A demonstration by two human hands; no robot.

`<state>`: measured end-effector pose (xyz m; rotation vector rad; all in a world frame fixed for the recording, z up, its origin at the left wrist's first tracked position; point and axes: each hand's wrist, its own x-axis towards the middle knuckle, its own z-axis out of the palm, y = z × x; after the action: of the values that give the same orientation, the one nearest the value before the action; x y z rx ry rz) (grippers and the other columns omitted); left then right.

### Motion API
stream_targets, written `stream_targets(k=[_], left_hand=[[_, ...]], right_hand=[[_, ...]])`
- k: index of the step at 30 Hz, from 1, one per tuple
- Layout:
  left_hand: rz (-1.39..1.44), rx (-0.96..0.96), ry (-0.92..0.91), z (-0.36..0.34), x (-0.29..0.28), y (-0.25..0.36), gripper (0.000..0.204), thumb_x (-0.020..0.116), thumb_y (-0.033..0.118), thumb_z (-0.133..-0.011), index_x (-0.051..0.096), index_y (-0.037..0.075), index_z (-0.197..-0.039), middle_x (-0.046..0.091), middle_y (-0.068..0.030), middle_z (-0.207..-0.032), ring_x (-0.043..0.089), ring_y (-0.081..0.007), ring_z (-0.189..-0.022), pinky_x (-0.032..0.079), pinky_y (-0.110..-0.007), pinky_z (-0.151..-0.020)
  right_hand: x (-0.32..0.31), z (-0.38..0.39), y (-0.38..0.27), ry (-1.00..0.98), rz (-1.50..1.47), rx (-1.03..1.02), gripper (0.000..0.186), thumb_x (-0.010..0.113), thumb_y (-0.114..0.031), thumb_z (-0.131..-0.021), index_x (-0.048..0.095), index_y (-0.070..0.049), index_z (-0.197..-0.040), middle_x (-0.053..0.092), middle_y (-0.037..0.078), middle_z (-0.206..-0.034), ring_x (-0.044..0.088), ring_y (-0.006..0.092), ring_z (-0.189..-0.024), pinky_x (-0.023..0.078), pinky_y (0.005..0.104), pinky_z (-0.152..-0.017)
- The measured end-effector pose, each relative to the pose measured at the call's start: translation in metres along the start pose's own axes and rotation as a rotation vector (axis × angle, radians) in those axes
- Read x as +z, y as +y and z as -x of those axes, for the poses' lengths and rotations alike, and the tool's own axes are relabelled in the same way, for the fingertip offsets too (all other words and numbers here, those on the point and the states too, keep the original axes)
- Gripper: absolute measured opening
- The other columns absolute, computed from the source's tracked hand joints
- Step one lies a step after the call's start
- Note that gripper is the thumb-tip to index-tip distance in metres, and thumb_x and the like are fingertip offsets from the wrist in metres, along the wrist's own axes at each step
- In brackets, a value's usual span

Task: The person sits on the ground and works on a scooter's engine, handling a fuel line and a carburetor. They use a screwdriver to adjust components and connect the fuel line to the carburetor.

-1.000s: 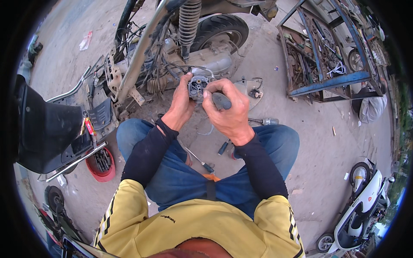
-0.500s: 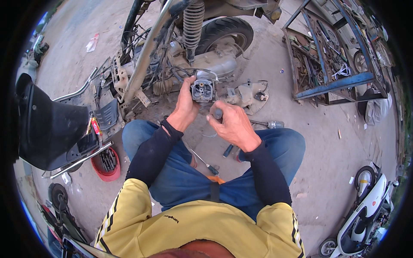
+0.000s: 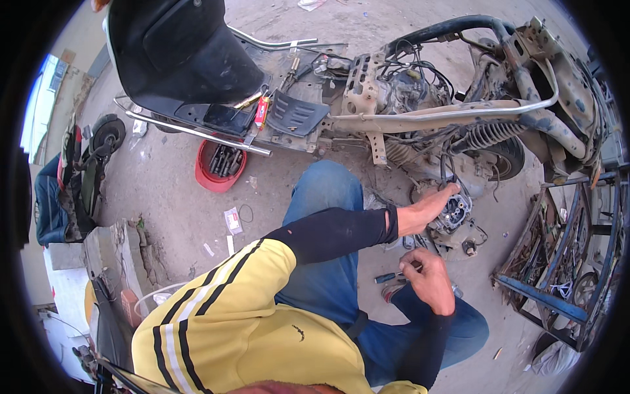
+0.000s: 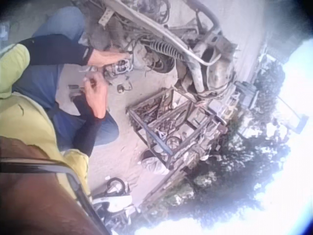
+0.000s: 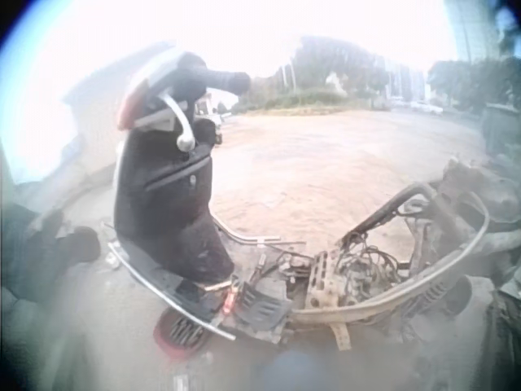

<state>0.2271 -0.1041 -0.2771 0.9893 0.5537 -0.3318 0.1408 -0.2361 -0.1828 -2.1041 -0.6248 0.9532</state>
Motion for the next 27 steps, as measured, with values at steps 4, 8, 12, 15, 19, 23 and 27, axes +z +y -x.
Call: stream_targets(k=[4,8,12,15,19,23,27], left_hand=[[-0.626,0.286,-0.165,0.019,-0.019,0.013,0.095,0.058,0.063,-0.091,0.037,-0.009,-0.148,0.042,-0.0298,-0.148,0.046,-0.0383,-0.135,0.039,-0.046,-0.109],[-0.333,0.05,-0.031,0.017,-0.014,0.014,0.096,0.058,0.064,-0.09,0.038,-0.01,-0.148,0.042,-0.0306,-0.148,0.046,-0.0396,-0.135,0.039,-0.046,-0.11],[-0.346,0.012,0.01,0.01,-0.007,0.011,0.096,0.058,0.065,-0.089,0.039,-0.01,-0.147,0.043,-0.0314,-0.148,0.047,-0.0408,-0.135,0.039,-0.047,-0.11],[-0.354,-0.008,0.029,0.013,-0.002,0.014,0.097,0.058,0.066,-0.089,0.04,-0.01,-0.147,0.043,-0.032,-0.148,0.047,-0.0418,-0.135,0.039,-0.047,-0.111],[-0.388,-0.019,0.014,0.011,0.001,0.018,0.098,0.059,0.067,-0.088,0.041,-0.01,-0.147,0.044,-0.0329,-0.148,0.048,-0.0431,-0.136,0.039,-0.047,-0.112],[-0.442,-0.032,-0.007,0.017,-0.006,0.025,0.099,0.059,0.068,-0.087,0.042,-0.01,-0.146,0.045,-0.0337,-0.148,0.049,-0.0443,-0.136,0.04,-0.047,-0.112],[-0.48,-0.016,-0.015,0.021,-0.008,0.03,0.1,0.058,0.069,-0.087,0.043,-0.01,-0.146,0.045,-0.0342,-0.148,0.049,-0.0454,-0.136,0.039,-0.047,-0.114]], right_hand=[[-0.016,-0.011,-0.115,0.297,-0.053,-0.255,0.019,0.067,0.009,-0.082,0.067,0.001,-0.099,0.064,0.007,-0.098,0.061,0.0128,-0.077,0.046,0.0263,-0.065],[0.002,-0.081,-0.19,0.263,0.269,-0.515,0.019,0.068,0.007,-0.083,0.067,-0.001,-0.1,0.061,0.01,-0.095,0.063,0.0241,-0.079,0.049,0.0333,-0.069],[0.042,-0.178,-0.204,0.135,0.446,-0.815,0.013,0.068,-0.002,-0.085,0.069,-0.005,-0.098,0.061,0.01,-0.098,0.065,0.0324,-0.088,0.052,0.0434,-0.075],[0.069,-0.246,-0.204,0.064,0.64,-0.905,0.014,0.065,-0.005,-0.086,0.07,-0.008,-0.099,0.061,0.01,-0.1,0.065,0.031,-0.095,0.053,0.0438,-0.078],[0.097,-0.302,-0.2,0.054,0.785,-0.969,0.018,0.063,-0.004,-0.083,0.07,-0.009,-0.099,0.06,0.009,-0.101,0.064,0.0298,-0.1,0.054,0.0433,-0.08],[0.115,-0.331,-0.189,0.045,0.828,-0.998,0.018,0.062,-0.004,-0.082,0.069,-0.009,-0.098,0.058,0.009,-0.101,0.063,0.0296,-0.1,0.054,0.043,-0.081],[0.123,-0.34,-0.186,0.027,0.83,-1.016,0.015,0.061,-0.005,-0.083,0.069,-0.008,-0.095,0.058,0.009,-0.102,0.063,0.0286,-0.098,0.054,0.0419,-0.08]])
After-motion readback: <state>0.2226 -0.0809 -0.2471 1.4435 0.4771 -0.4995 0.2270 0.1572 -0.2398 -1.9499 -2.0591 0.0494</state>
